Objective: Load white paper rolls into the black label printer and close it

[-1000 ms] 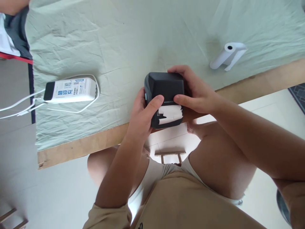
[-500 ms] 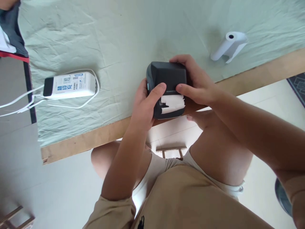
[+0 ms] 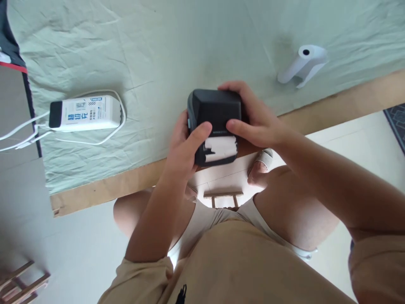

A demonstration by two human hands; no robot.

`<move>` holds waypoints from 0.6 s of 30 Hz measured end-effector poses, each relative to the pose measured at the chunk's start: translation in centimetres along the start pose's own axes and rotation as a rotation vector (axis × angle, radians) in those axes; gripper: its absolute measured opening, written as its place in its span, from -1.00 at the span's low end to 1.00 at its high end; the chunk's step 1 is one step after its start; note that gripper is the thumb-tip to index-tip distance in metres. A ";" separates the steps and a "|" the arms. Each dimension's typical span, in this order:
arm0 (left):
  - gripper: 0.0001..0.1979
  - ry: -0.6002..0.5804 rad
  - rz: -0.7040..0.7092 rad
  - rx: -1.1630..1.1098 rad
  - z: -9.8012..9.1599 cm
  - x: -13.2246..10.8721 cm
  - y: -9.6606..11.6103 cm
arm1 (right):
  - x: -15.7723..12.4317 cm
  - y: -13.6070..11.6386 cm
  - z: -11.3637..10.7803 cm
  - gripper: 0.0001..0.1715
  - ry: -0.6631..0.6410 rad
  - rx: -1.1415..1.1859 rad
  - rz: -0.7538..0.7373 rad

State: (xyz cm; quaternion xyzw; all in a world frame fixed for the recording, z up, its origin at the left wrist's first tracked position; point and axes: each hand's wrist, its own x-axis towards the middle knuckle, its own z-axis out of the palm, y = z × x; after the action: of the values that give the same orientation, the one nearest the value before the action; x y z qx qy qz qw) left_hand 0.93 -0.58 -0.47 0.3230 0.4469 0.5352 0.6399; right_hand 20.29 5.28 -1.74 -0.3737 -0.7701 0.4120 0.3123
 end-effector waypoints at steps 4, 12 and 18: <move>-0.49 -0.019 -0.060 0.059 -1.5 -0.5 0.0 | -0.5 -0.3 -0.3 -0.22 -0.072 0.013 -0.029; -0.43 -0.034 -0.092 0.096 -2.4 -0.5 0.6 | -0.2 -0.5 0.2 -0.30 0.025 0.025 -0.112; -0.49 0.027 -0.103 0.098 -2.1 -0.3 0.3 | -0.1 -0.5 -0.5 -0.34 -0.068 -0.042 -0.077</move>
State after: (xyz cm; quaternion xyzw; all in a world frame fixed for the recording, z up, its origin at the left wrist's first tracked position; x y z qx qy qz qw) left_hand -1.12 -0.90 -1.00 0.3232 0.4973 0.4833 0.6439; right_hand 20.54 5.23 -1.13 -0.3362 -0.8025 0.3960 0.2935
